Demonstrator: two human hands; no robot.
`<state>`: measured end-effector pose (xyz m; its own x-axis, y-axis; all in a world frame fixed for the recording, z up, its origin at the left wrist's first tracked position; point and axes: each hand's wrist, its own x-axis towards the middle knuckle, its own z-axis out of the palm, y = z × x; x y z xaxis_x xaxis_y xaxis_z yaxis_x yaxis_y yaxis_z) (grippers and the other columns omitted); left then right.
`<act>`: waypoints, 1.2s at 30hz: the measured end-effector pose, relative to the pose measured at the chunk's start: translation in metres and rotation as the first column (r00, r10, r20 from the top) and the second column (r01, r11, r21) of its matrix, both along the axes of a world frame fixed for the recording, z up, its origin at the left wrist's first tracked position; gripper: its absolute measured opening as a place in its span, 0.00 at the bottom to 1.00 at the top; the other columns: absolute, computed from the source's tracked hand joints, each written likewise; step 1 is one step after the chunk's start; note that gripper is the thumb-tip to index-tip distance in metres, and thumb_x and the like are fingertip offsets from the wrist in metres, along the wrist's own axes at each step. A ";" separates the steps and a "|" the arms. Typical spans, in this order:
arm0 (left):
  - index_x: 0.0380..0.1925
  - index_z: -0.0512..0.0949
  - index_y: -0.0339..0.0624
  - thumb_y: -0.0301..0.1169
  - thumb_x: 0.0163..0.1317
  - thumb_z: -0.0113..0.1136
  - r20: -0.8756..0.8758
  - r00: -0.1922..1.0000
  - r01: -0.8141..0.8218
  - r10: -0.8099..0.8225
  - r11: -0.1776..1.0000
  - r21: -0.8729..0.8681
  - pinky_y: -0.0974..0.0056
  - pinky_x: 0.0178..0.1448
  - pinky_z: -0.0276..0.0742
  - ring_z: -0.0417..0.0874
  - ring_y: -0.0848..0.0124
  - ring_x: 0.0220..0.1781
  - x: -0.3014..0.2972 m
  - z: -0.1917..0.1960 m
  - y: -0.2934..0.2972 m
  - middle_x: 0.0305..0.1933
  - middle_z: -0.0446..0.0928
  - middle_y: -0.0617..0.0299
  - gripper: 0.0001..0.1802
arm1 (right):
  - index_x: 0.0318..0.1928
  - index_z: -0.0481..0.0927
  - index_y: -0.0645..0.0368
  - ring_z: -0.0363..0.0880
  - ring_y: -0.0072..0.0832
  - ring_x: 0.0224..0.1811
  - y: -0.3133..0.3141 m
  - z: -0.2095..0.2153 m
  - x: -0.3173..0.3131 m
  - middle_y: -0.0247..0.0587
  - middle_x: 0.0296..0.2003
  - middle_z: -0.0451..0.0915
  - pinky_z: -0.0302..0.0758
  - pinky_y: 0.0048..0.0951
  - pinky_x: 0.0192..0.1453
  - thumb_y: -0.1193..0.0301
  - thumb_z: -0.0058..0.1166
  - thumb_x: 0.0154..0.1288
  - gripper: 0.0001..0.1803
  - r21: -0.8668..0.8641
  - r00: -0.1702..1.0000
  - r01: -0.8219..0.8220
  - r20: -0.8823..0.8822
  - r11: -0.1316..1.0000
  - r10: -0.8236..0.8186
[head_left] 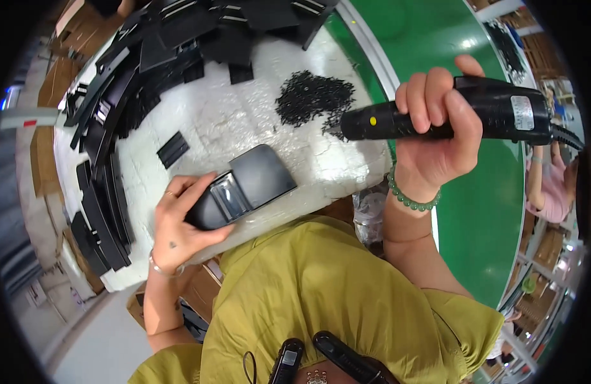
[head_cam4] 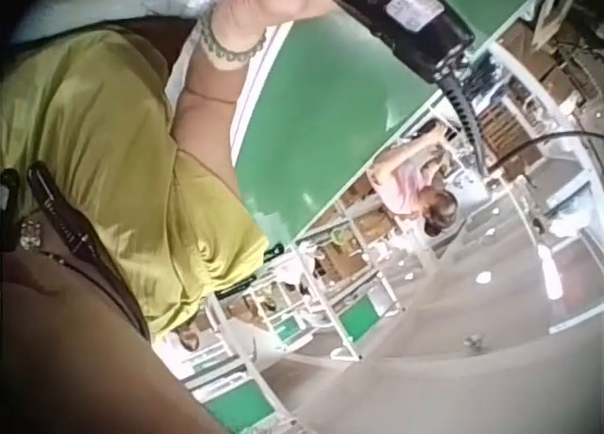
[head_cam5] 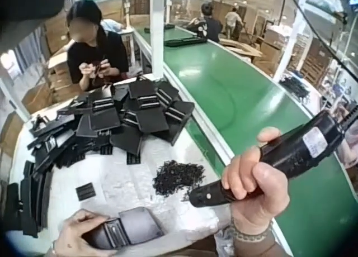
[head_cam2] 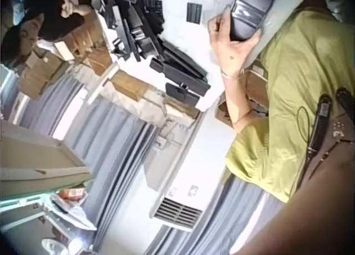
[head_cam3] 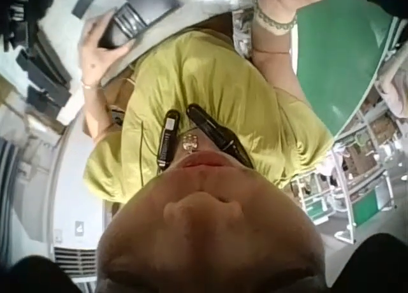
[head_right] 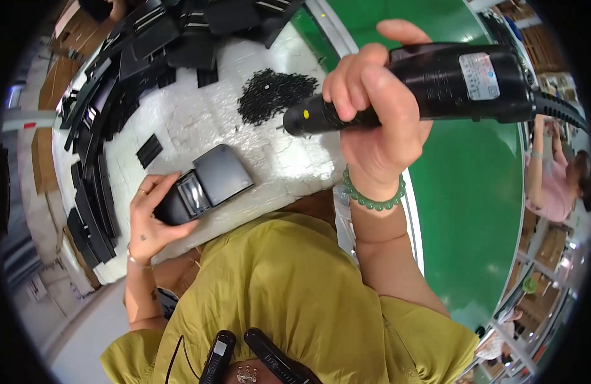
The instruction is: Assembling black plastic components using an electric screwdriver at a factory workbench.
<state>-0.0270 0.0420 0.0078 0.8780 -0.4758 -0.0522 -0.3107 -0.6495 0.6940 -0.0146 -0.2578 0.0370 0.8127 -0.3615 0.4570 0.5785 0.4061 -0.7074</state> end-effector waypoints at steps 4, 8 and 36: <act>0.46 0.76 0.38 0.37 0.28 0.73 0.050 0.998 0.019 -0.026 0.990 0.140 0.58 0.55 0.67 0.69 0.56 0.53 -0.010 -0.009 -0.002 0.49 0.69 0.52 0.38 | 0.50 0.67 0.60 0.56 0.19 0.17 0.031 -0.005 0.009 0.28 0.17 0.57 0.60 0.24 0.30 0.72 0.40 0.59 0.17 0.010 0.999 -0.036 -0.040 0.999 0.036; 0.51 0.72 0.41 0.53 0.23 0.72 0.130 0.991 0.000 -0.014 0.994 0.105 0.53 0.60 0.63 0.61 0.51 0.59 -0.006 0.000 -0.007 0.58 0.63 0.50 0.49 | 0.48 0.66 0.64 0.60 0.21 0.17 0.052 -0.011 0.026 0.33 0.18 0.60 0.65 0.29 0.30 0.74 0.45 0.56 0.18 -0.140 0.994 -0.034 -0.107 0.990 0.019; 0.28 0.76 0.41 0.22 0.43 0.62 0.501 0.798 0.366 -0.335 0.930 0.040 0.55 0.44 0.69 0.75 0.54 0.43 0.047 -0.005 -0.059 0.29 0.76 0.58 0.09 | 0.42 0.68 0.56 0.66 0.21 0.17 0.045 0.026 -0.025 0.30 0.18 0.69 0.61 0.26 0.20 0.72 0.58 0.53 0.16 -0.290 0.967 -0.218 0.064 0.932 0.246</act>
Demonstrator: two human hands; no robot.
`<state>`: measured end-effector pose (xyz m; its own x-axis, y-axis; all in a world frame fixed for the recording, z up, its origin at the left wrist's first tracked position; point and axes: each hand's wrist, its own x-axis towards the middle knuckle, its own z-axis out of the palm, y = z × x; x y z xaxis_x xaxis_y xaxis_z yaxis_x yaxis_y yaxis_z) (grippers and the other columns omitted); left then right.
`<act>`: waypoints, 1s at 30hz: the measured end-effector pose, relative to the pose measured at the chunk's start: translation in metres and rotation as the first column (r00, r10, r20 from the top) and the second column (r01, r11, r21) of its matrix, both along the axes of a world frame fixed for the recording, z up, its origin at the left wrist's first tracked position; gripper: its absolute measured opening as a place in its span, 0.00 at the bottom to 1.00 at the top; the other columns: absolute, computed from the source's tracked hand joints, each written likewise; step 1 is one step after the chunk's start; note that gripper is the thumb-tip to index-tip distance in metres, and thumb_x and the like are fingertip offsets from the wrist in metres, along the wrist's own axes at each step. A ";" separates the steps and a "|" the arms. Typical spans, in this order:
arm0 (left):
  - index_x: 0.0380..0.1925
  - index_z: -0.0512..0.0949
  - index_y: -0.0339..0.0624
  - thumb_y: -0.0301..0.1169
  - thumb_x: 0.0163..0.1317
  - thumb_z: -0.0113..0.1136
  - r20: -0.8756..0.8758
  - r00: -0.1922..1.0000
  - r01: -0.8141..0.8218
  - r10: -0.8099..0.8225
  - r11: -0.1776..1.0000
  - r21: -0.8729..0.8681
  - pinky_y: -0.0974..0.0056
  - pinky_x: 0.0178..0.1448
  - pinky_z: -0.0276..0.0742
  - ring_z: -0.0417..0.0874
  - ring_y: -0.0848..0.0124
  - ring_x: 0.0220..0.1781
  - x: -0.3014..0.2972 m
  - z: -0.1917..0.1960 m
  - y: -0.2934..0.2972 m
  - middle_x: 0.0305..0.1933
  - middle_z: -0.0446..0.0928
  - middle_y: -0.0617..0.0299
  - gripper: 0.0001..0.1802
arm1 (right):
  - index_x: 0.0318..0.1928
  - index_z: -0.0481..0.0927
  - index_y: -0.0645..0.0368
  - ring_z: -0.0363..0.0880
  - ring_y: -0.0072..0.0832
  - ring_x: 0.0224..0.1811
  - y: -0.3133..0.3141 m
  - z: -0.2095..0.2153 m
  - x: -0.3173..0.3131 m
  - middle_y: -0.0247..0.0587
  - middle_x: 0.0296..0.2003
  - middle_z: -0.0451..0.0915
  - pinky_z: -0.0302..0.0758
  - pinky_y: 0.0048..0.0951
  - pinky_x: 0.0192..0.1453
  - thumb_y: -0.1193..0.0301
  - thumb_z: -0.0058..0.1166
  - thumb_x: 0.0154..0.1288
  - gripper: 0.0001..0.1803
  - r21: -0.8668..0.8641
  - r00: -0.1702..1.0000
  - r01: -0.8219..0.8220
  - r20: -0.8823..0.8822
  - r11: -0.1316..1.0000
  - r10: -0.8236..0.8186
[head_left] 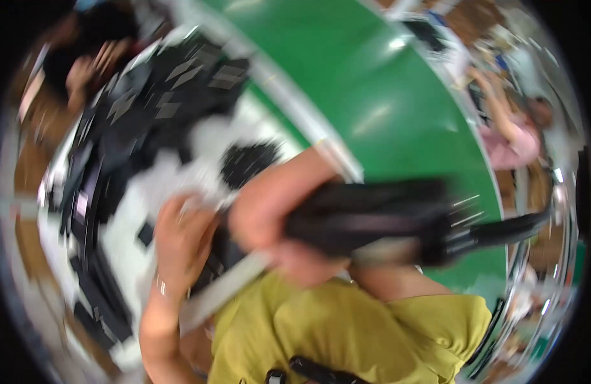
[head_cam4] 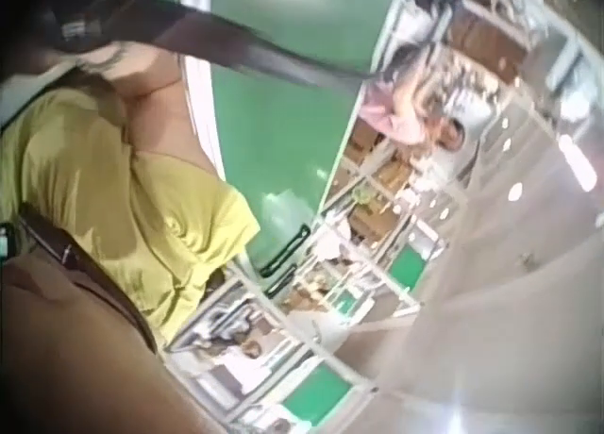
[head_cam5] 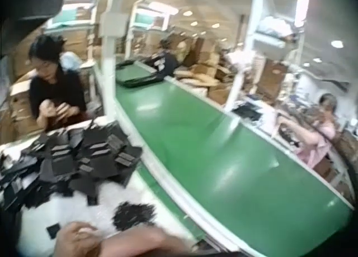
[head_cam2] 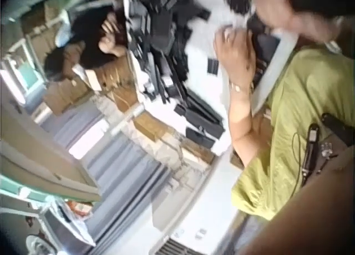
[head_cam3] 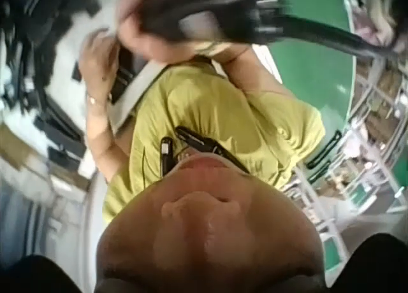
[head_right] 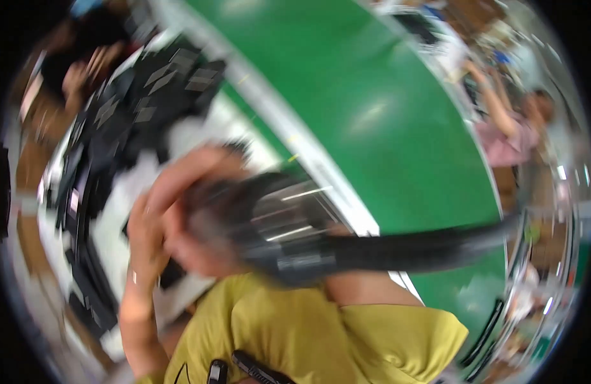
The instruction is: Assembling black plastic components using an electric screwdriver at a factory workbench.
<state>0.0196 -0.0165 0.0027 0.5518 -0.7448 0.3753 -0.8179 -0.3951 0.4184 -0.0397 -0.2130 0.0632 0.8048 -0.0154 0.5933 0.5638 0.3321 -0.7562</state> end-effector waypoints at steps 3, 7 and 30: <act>0.37 0.74 0.38 0.32 0.50 0.56 -0.199 0.974 -0.107 0.107 0.994 0.008 0.56 0.44 0.71 0.75 0.54 0.42 -0.011 0.012 -0.010 0.39 0.76 0.52 0.14 | 0.45 0.69 0.61 0.73 0.23 0.28 0.004 -0.005 0.000 0.37 0.28 0.74 0.70 0.24 0.34 0.74 0.58 0.52 0.19 -0.008 0.999 -0.012 0.040 1.000 0.012; 0.40 0.75 0.32 0.27 0.48 0.59 -0.318 0.942 -0.155 0.104 0.978 -0.139 0.63 0.46 0.71 0.78 0.57 0.44 -0.011 0.003 -0.009 0.42 0.77 0.47 0.17 | 0.42 0.68 0.63 0.73 0.20 0.39 0.017 -0.004 0.006 0.38 0.34 0.72 0.71 0.22 0.41 0.74 0.59 0.46 0.21 0.062 0.974 0.123 0.181 0.990 -0.132; 0.32 0.79 0.36 0.28 0.47 0.65 -0.234 0.867 -0.431 0.441 0.898 0.094 0.64 0.38 0.75 0.79 0.58 0.32 0.017 0.007 0.118 0.33 0.78 0.54 0.11 | 0.51 0.67 0.57 0.56 0.16 0.15 0.009 -0.021 0.009 0.26 0.15 0.59 0.60 0.23 0.29 0.73 0.43 0.52 0.22 0.318 1.000 -0.014 0.000 0.948 0.015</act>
<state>0.0364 0.1019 0.0097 0.8934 -0.4182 0.1642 -0.4336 -0.7069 0.5588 -0.0305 -0.2043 0.0423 0.8076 -0.1915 0.5577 0.5557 0.5636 -0.6112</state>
